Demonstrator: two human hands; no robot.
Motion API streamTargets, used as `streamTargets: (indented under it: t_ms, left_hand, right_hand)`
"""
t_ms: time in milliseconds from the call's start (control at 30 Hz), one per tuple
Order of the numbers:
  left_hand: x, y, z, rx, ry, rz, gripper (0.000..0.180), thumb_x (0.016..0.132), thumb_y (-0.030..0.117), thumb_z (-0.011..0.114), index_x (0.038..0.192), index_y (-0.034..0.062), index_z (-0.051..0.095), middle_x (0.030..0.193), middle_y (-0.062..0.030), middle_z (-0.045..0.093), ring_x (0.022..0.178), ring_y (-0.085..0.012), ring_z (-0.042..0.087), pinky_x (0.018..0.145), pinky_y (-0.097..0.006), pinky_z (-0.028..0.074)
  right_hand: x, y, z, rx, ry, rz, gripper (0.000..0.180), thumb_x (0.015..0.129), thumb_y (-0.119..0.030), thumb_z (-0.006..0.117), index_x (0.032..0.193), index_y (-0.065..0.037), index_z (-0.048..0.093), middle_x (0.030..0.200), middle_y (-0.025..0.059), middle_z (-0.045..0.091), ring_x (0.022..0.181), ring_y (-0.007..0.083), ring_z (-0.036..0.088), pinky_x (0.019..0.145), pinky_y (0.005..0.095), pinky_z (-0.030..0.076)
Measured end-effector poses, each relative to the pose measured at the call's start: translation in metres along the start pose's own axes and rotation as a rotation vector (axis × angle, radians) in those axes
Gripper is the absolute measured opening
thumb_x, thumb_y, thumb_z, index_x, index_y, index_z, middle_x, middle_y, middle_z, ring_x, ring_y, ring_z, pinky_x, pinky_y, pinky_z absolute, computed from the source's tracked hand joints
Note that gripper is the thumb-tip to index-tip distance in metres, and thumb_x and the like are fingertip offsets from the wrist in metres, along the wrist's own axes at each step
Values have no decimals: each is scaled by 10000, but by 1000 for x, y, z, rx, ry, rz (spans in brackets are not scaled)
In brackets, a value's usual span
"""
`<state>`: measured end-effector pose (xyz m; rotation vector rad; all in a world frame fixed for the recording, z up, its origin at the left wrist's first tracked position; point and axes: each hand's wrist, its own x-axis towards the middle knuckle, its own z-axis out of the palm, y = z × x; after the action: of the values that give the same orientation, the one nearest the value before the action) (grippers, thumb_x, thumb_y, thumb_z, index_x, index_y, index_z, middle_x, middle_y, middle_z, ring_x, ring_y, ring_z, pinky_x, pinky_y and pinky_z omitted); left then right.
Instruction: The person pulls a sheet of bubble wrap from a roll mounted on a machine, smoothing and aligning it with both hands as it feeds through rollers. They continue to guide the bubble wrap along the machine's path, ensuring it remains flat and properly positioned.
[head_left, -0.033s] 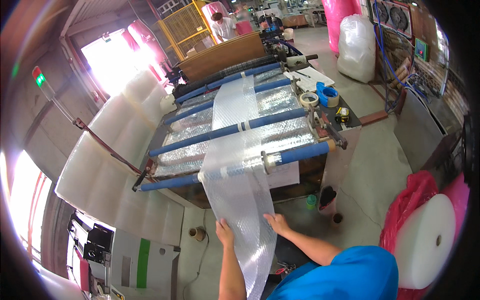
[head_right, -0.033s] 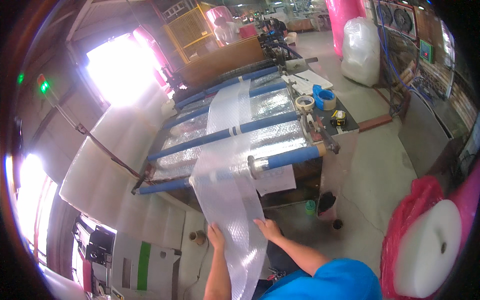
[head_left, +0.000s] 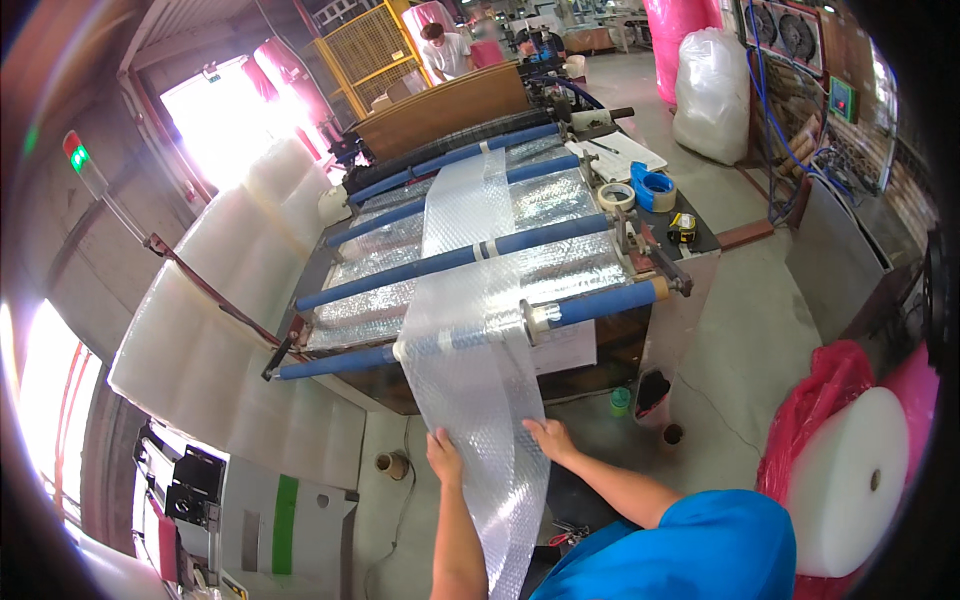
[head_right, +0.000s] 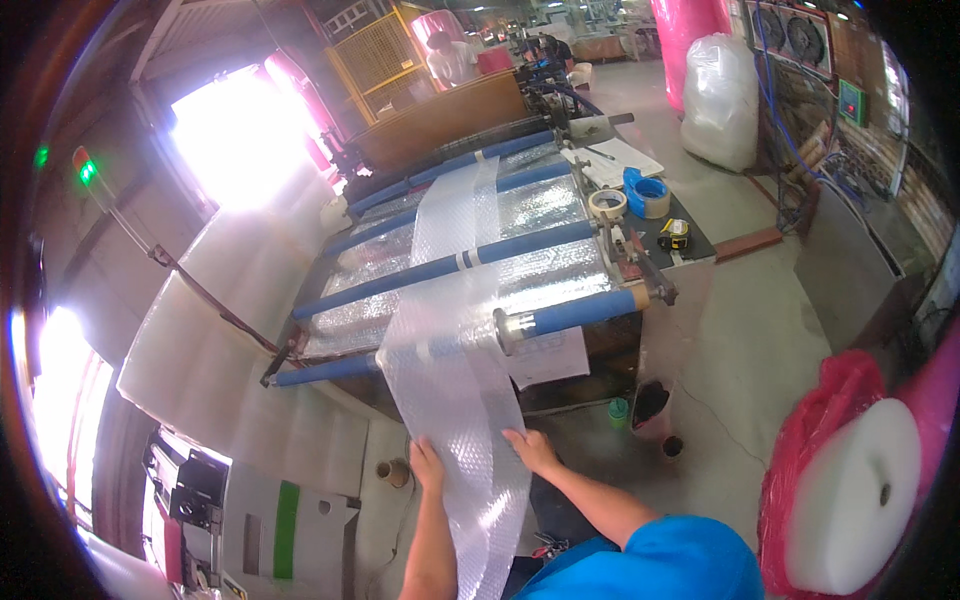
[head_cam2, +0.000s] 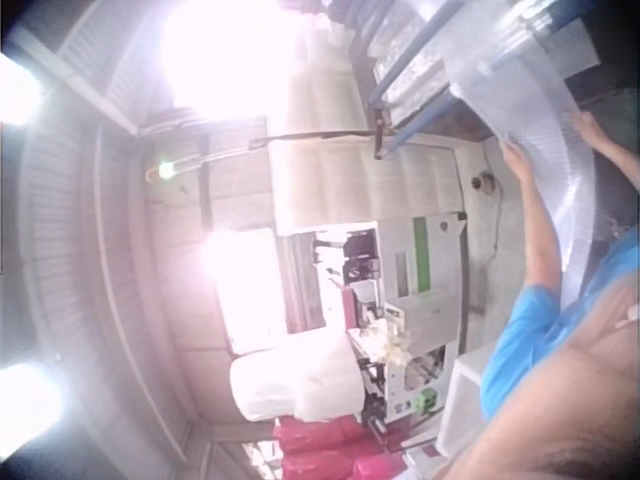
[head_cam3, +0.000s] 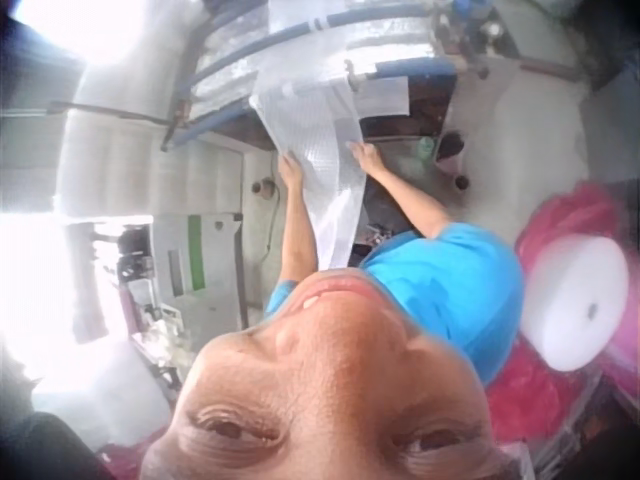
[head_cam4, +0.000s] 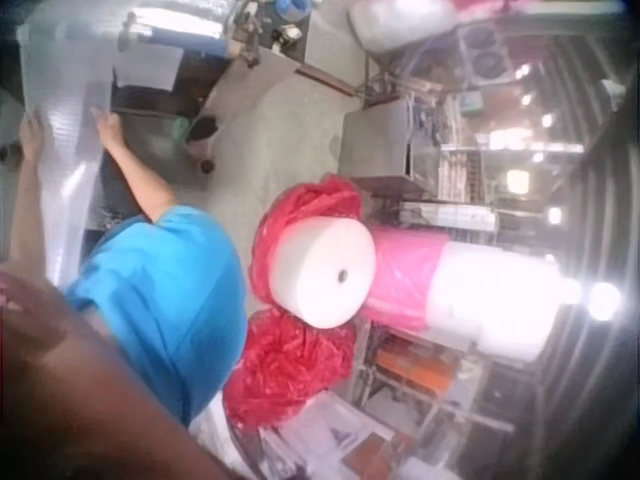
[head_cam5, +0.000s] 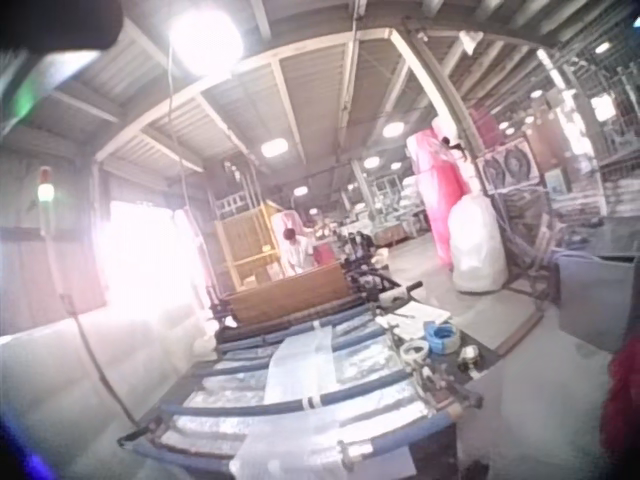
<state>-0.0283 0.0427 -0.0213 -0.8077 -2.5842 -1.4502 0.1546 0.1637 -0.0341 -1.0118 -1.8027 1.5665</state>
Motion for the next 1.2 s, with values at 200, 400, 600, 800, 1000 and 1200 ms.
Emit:
streamTargets:
  t_ms: [200,400,600,800,1000,1200]
  left_hand:
    - [62,43,-7,-122,-34,108,426,854,369,384,876,-38,510,811,-230,554,771,-391,510,679,-406,391]
    - [98,77,-9,-85,-23,-213,604,673,561,580,834,-16,503,801,-148,551,749,-262,516,721,-352,405]
    - [8,38,-37,-40,-193,-284,768,538,571,687,947,-54,509,908,-181,571,853,-266,548,757,-346,417]
    - [-38,52,-84,-117,-69,-150,574,640,390,700,959,-42,499,886,-159,585,819,-220,553,738,-324,424]
    - [-28,94,-143,-153,-111,-191,362,712,306,657,800,-22,531,729,-105,590,653,-152,542,620,-294,432]
    - [-38,1,-60,115,-129,-263,442,775,429,530,850,-7,526,759,-164,583,711,-283,563,644,-370,423]
  right_hand:
    - [50,-37,-5,52,96,-249,462,784,-417,533,603,8,523,515,33,481,496,109,457,488,291,386]
    - [74,-68,-5,132,221,-132,415,761,-392,577,653,8,553,525,29,492,500,102,452,480,263,377]
    - [-1,-54,8,49,195,-175,431,768,-384,558,680,38,548,547,119,519,517,169,479,528,337,389]
    - [-74,-38,0,-39,-42,-50,469,787,-398,532,607,35,544,546,132,548,548,181,557,523,323,410]
    - [-112,-103,-3,301,-157,-11,482,804,-431,516,521,-41,498,478,10,465,457,70,436,439,221,354]
    - [-64,-2,4,25,-40,-113,476,803,-415,504,578,4,520,504,102,508,480,172,513,481,317,396]
